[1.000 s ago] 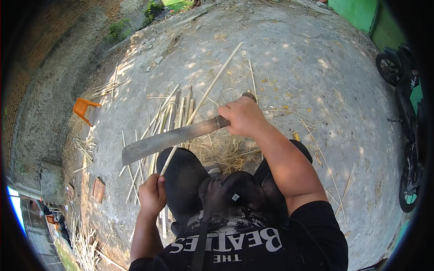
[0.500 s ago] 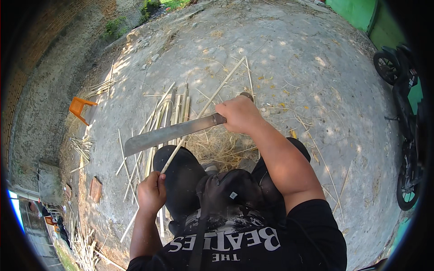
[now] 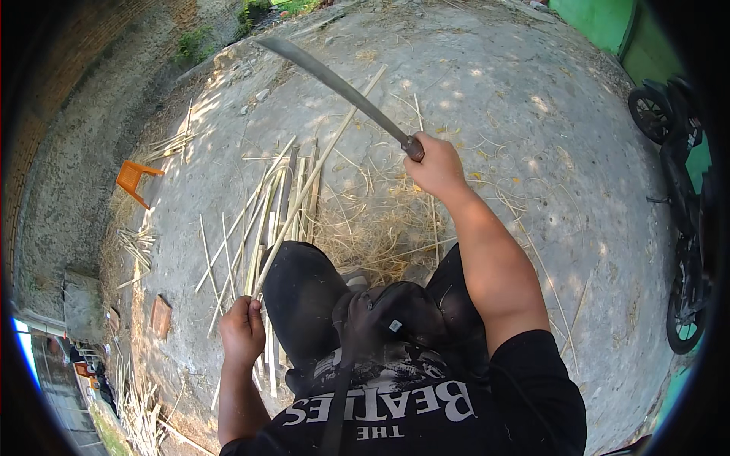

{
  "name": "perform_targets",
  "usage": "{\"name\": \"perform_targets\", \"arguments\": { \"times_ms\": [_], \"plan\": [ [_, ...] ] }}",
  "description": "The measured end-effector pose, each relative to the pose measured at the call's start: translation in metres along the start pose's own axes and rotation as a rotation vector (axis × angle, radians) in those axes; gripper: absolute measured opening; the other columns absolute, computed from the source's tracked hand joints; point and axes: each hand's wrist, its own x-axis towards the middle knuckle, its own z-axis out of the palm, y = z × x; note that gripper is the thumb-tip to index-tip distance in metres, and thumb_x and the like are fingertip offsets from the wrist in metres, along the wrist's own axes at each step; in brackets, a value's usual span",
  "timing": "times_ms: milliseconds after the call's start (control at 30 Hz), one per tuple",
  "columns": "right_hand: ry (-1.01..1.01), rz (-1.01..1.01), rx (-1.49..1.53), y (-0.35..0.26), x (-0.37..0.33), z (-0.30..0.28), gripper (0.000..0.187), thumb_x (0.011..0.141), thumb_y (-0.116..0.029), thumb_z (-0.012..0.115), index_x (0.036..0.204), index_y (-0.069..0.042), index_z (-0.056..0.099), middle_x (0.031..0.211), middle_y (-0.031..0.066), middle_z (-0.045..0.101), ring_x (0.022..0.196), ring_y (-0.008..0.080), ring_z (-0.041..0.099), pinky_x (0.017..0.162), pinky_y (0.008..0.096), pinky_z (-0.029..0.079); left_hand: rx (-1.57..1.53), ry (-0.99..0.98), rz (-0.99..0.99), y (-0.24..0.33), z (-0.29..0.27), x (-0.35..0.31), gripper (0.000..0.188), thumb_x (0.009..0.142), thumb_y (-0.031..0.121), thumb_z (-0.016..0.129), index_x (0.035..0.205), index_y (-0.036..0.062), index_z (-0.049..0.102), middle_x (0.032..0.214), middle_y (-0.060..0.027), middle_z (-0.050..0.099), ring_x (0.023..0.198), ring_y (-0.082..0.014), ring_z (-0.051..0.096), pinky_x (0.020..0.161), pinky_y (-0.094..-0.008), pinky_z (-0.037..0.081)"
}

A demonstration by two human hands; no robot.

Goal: The person shaves bamboo strips using a machete while holding them by hand.

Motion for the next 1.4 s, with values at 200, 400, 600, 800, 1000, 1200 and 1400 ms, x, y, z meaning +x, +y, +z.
{"name": "perform_targets", "arguments": {
  "times_ms": [200, 400, 600, 800, 1000, 1200, 1400],
  "plan": [
    [-0.198, -0.557, -0.199, -0.032, -0.024, 0.015, 0.024, 0.073, -0.018, 0.075, 0.092, -0.009, 0.063, 0.076, 0.0131, 0.066, 0.075, 0.038, 0.067, 0.066, 0.0495, 0.05, -0.102, -0.003, 0.024, 0.041, 0.014, 0.032, 0.019, 0.103, 0.017, 0.059, 0.093, 0.0018, 0.063, 0.069, -0.021, 0.063, 0.062, -0.0411, 0.064, 0.056, -0.0449, 0.047],
    [-0.157, -0.325, -0.159, -0.009, -0.006, 0.011, 0.019, 0.074, -0.016, 0.073, 0.088, -0.008, 0.063, 0.074, 0.0134, 0.066, 0.072, 0.0376, 0.066, 0.064, 0.0483, 0.049, -0.086, -0.019, 0.016, 0.045, 0.005, 0.043, 0.019, 0.102, 0.017, 0.06, 0.093, 0.0014, 0.063, 0.067, -0.0203, 0.062, 0.06, -0.0403, 0.063, 0.055, -0.0448, 0.047],
    [-0.138, -0.003, -0.027, -0.006, 0.001, 0.005, 0.016, 0.081, -0.019, 0.069, 0.09, -0.007, 0.067, 0.079, 0.0172, 0.069, 0.077, 0.0395, 0.068, 0.067, 0.0497, 0.051, -0.077, 0.0, 0.026, 0.051, 0.015, 0.053, 0.018, 0.102, 0.017, 0.06, 0.092, 0.0018, 0.064, 0.068, -0.021, 0.063, 0.06, -0.0418, 0.062, 0.055, -0.0455, 0.046],
    [-0.278, -0.371, -0.222, -0.044, -0.026, 0.015, 0.017, 0.078, -0.022, 0.073, 0.087, -0.01, 0.064, 0.077, 0.0141, 0.068, 0.078, 0.0388, 0.069, 0.071, 0.0503, 0.053, -0.011, -0.014, 0.048, 0.073, 0.019, 0.076, 0.02, 0.101, 0.019, 0.061, 0.094, 0.0013, 0.064, 0.072, -0.0227, 0.065, 0.067, -0.0444, 0.065, 0.059, -0.0506, 0.048],
    [-0.182, 0.046, -0.044, 0.009, 0.005, 0.007, 0.014, 0.079, -0.017, 0.068, 0.088, -0.006, 0.064, 0.077, 0.0173, 0.067, 0.075, 0.0405, 0.066, 0.065, 0.0499, 0.049, -0.049, -0.072, -0.011, 0.053, 0.012, 0.047, 0.019, 0.102, 0.02, 0.06, 0.094, 0.003, 0.065, 0.072, -0.0227, 0.065, 0.067, -0.0448, 0.064, 0.059, -0.0507, 0.047],
    [-0.281, -0.034, -0.136, -0.026, -0.019, 0.022, 0.016, 0.079, -0.018, 0.069, 0.089, -0.007, 0.065, 0.077, 0.0173, 0.067, 0.076, 0.0404, 0.066, 0.067, 0.0512, 0.05, -0.018, -0.131, -0.05, 0.062, 0.016, 0.059, 0.022, 0.102, 0.022, 0.059, 0.093, 0.0025, 0.064, 0.075, -0.0231, 0.066, 0.069, -0.0453, 0.064, 0.06, -0.0509, 0.048],
    [-0.445, -0.46, -0.31, -0.056, -0.038, 0.03, 0.017, 0.074, -0.019, 0.072, 0.086, -0.01, 0.063, 0.078, 0.0136, 0.067, 0.077, 0.0401, 0.067, 0.067, 0.0518, 0.052, -0.027, -0.095, 0.031, 0.058, 0.031, 0.06, 0.022, 0.101, 0.021, 0.06, 0.092, 0.0022, 0.065, 0.074, -0.0233, 0.065, 0.071, -0.045, 0.065, 0.061, -0.0514, 0.048]
  ]
}}
